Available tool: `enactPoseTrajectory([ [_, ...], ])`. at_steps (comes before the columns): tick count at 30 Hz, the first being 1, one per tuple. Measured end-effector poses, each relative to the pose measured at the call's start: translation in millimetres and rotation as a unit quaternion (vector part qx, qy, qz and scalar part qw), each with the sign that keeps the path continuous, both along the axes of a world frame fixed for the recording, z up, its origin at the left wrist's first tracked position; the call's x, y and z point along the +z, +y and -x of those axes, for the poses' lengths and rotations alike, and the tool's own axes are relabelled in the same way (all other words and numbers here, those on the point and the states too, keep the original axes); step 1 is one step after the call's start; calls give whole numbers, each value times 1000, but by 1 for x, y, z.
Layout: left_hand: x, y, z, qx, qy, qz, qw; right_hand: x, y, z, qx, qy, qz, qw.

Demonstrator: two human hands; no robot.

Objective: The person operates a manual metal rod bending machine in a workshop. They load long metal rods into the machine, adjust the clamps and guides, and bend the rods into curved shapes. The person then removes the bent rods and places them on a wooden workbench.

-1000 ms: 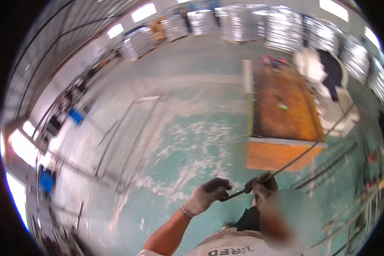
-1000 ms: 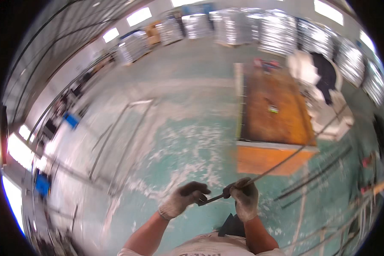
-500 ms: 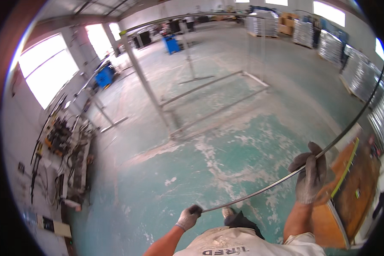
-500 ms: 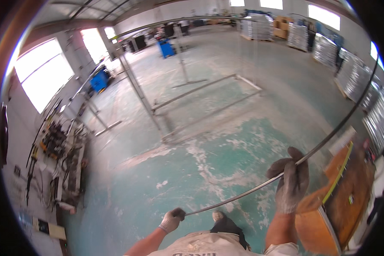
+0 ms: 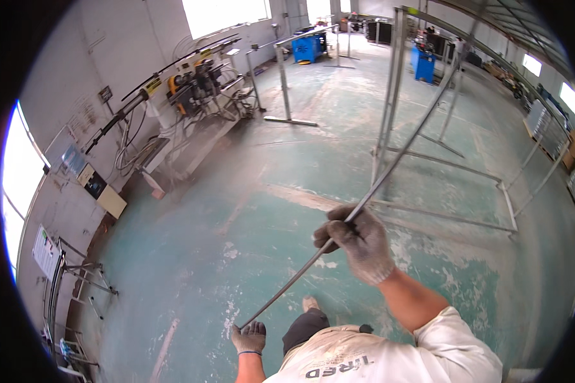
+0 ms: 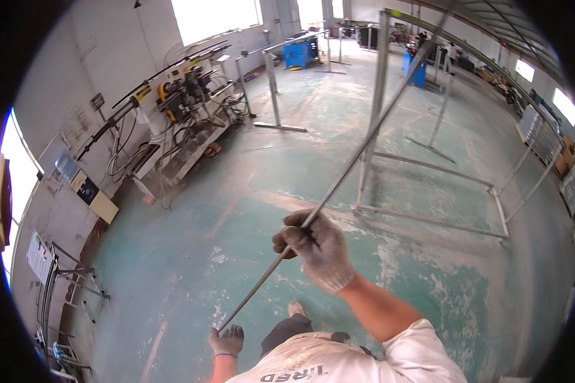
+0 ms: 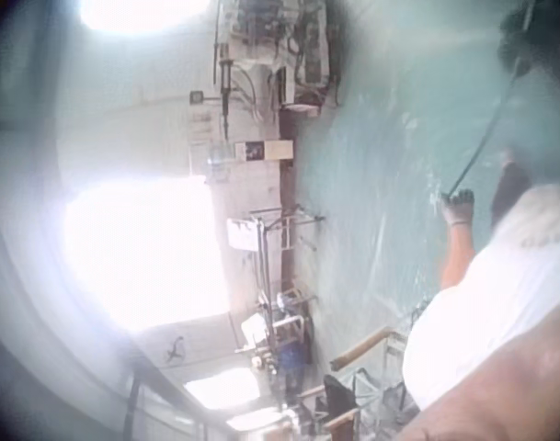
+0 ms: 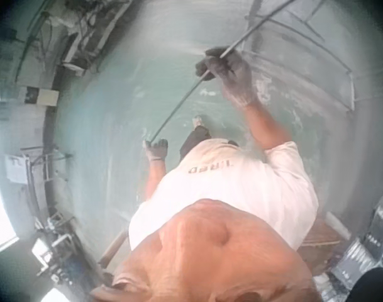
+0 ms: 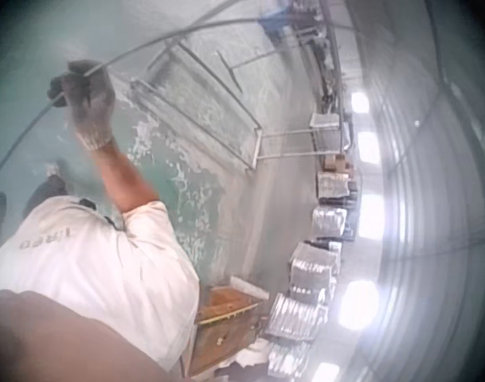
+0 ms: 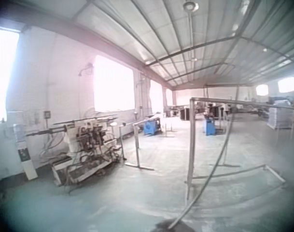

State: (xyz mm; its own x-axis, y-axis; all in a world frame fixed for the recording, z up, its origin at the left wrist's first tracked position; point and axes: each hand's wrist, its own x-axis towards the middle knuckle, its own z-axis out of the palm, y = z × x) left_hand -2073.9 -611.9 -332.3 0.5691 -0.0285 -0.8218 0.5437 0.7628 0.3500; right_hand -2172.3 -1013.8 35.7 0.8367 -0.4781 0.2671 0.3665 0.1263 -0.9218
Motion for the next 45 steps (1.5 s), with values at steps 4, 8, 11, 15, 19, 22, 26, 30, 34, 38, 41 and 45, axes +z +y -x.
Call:
enactPoseTrajectory([
  [4,-10,10,-102,105,-25,125,986,-11,16,-168,105,46,-25,993],
  [8,8,25,-210,131,-59,98,985,8,-12,-319,141,6,-44,989],
  [11,36,32,-274,196,-81,-2,977,38,-46,-428,98,-9,-69,993],
  [15,24,57,-357,254,-95,-48,961,29,-80,-567,100,38,-84,991],
  [19,46,30,-475,286,-107,-54,951,-20,-87,-714,174,70,-88,978],
  [22,101,-14,-575,243,-169,-39,954,-39,-70,-823,213,107,-93,967],
  [26,141,-6,-692,249,-232,-45,939,-38,-40,-961,246,160,-112,950],
  [30,140,27,-769,321,-223,-31,920,-35,-39,-1089,274,164,-115,941],
  [34,146,36,-882,397,-150,-45,905,-57,-67,-1239,206,137,-81,966],
  [38,127,54,-1032,359,-209,-100,904,-81,-89,-1392,149,148,-15,978],
  [41,154,37,-1134,304,-226,-75,922,-16,-65,-1440,101,207,-2,973],
  [45,209,22,-1259,210,-331,-20,920,-45,-105,-1569,50,187,34,980],
])
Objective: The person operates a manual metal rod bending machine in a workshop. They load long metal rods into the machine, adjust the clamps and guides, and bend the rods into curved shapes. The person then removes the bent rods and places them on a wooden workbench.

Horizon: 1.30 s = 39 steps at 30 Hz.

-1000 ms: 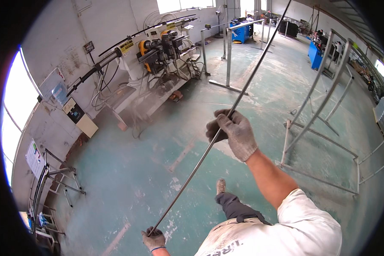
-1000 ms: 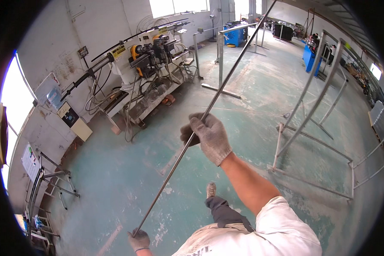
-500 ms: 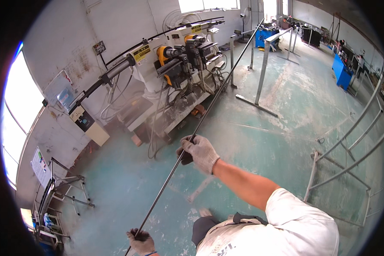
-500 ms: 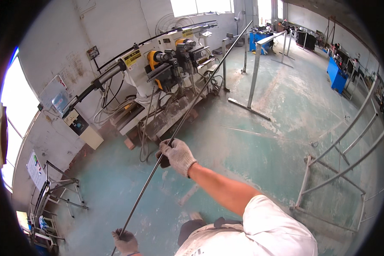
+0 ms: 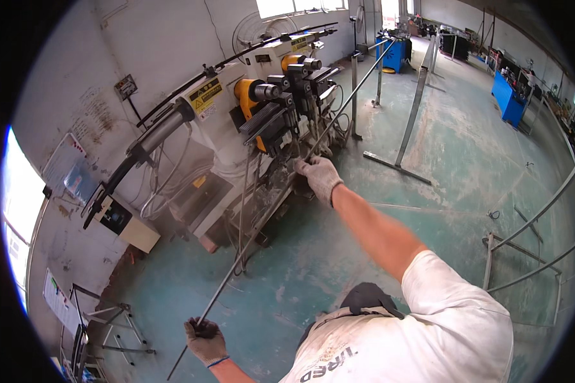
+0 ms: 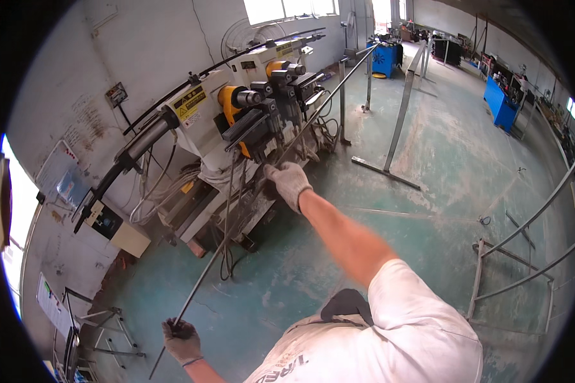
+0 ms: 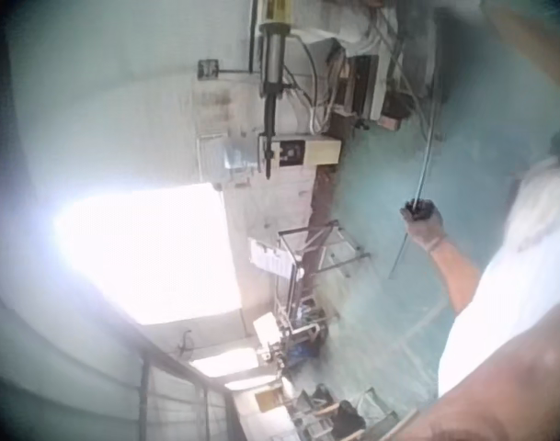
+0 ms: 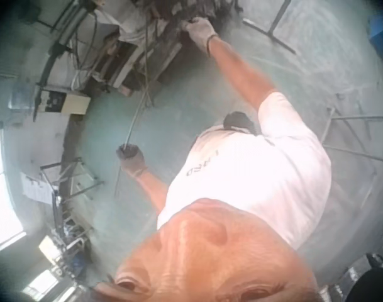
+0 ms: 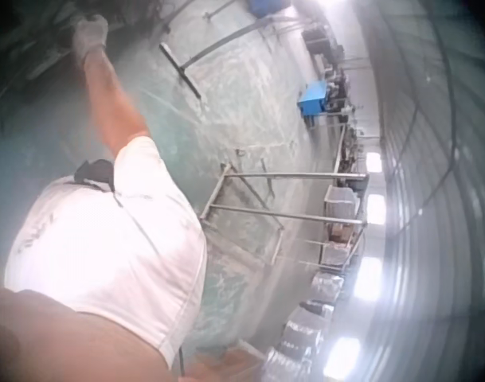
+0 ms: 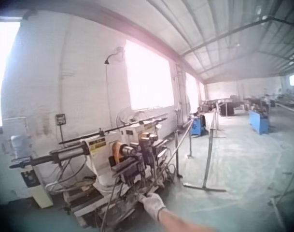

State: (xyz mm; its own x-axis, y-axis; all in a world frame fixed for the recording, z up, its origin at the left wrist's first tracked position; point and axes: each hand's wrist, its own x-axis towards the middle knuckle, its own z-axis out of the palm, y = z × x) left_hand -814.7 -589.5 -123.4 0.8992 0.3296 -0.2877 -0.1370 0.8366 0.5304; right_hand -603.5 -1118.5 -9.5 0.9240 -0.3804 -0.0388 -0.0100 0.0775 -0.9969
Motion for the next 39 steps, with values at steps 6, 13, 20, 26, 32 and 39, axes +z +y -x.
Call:
enactPoseTrajectory([
  [6,18,0,-123,13,-56,-50,997,-15,-35,-151,-11,51,-48,997],
  [13,-3,-51,-265,40,-12,-105,994,-56,-124,-342,-2,24,-30,999],
  [20,11,-163,-416,72,77,-105,989,-45,-217,-509,-60,18,-154,986],
  [26,16,-215,-521,63,103,-119,986,-55,-267,-600,-135,50,-211,967],
  [32,2,-205,-602,100,137,-99,981,-81,-284,-654,-103,64,-47,991],
  [39,-42,-196,-635,32,101,-90,990,-99,-306,-692,-30,80,-47,995],
])
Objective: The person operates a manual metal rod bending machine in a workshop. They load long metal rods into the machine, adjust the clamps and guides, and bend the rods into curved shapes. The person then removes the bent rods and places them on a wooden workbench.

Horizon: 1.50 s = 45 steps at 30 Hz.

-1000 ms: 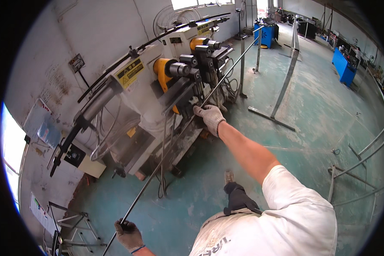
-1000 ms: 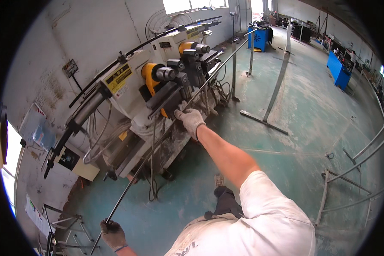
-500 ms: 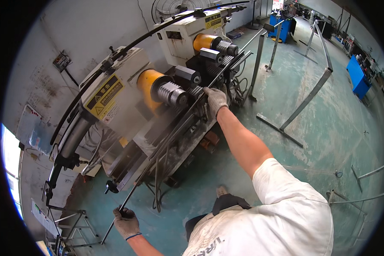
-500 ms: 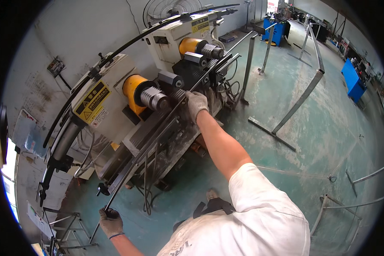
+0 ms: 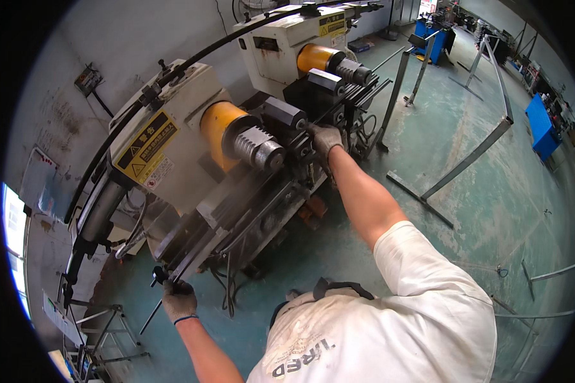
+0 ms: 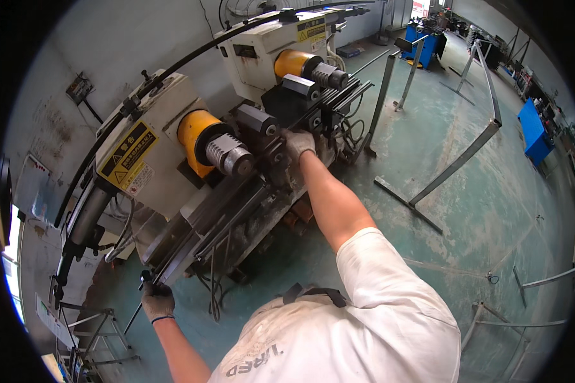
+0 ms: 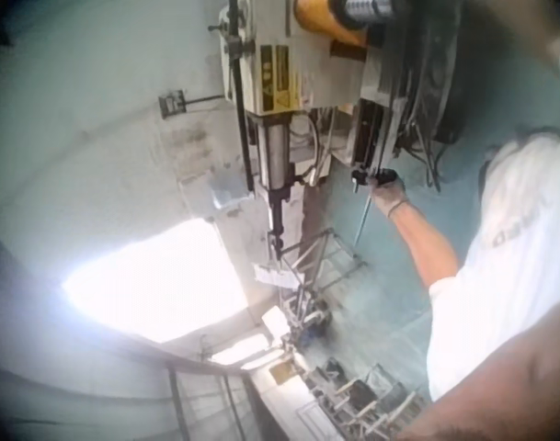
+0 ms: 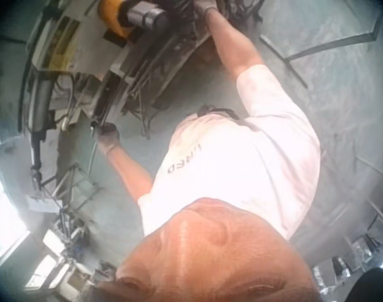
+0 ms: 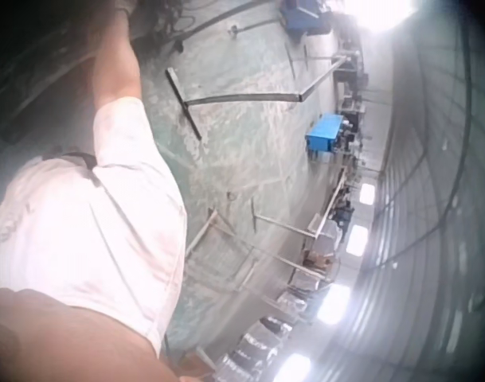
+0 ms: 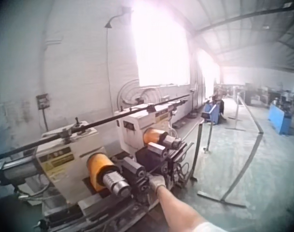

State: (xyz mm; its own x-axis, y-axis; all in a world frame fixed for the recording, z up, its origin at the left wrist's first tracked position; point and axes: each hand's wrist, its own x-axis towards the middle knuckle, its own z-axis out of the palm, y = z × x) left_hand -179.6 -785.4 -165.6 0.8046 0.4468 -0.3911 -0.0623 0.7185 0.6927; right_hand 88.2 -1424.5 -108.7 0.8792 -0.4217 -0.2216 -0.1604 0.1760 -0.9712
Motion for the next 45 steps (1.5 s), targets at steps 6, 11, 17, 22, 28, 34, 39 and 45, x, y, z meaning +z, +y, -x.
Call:
enactPoseTrajectory([
  [6,-1,-14,-23,-11,-54,-101,993,-16,-12,-6,-9,-20,57,998],
  [11,-9,2,-23,-16,-77,-1,997,-30,-9,-18,-21,-63,99,993],
  [17,14,-40,-11,-38,-62,-29,997,-51,-25,-32,61,-47,319,945],
  [22,-7,-39,28,-91,-66,-54,992,-15,26,-9,17,19,126,992],
  [28,-14,-85,20,-135,-49,-26,989,-20,-6,-7,-67,3,227,972],
  [34,-71,-61,50,-143,-5,-25,989,-25,41,-11,-73,-3,218,973],
  [39,-134,-29,44,-288,-39,-51,955,-45,14,-35,-8,32,393,919],
  [45,-78,-92,43,-134,136,-3,982,-18,-1,27,-88,64,168,980],
])
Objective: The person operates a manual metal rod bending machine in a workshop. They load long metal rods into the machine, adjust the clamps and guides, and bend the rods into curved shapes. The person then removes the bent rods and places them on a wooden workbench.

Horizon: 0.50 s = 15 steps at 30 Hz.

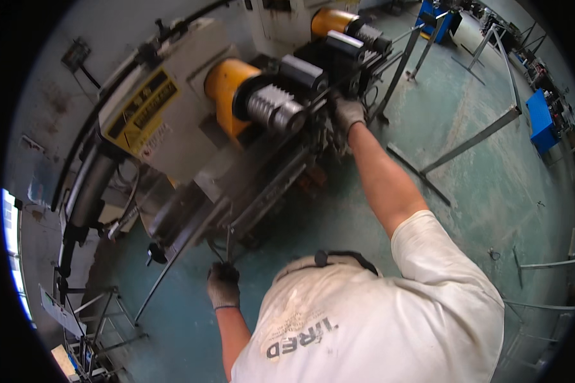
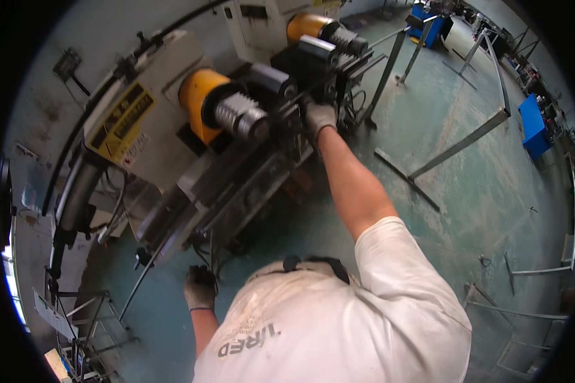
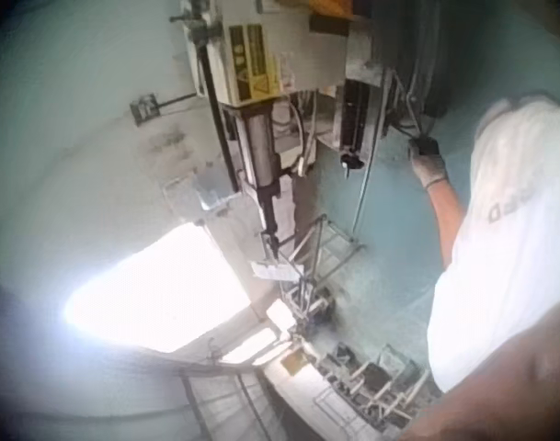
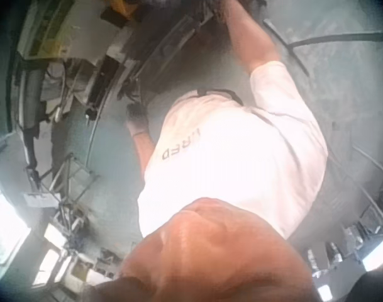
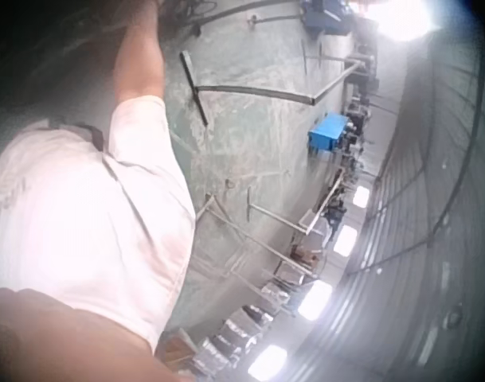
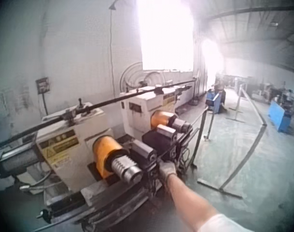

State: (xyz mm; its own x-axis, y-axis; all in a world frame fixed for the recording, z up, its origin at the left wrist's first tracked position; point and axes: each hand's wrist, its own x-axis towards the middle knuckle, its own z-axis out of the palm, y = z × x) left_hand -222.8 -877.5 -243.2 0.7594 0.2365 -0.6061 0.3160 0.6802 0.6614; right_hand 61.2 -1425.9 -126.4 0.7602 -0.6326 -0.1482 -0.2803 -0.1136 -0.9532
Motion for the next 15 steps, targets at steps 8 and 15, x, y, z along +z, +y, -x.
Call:
enactPoseTrajectory([
  [8,-100,44,67,-29,120,-40,992,-141,-27,130,-69,65,-141,985],
  [15,-131,33,67,-3,148,44,988,-236,-15,235,-20,341,-54,938],
])
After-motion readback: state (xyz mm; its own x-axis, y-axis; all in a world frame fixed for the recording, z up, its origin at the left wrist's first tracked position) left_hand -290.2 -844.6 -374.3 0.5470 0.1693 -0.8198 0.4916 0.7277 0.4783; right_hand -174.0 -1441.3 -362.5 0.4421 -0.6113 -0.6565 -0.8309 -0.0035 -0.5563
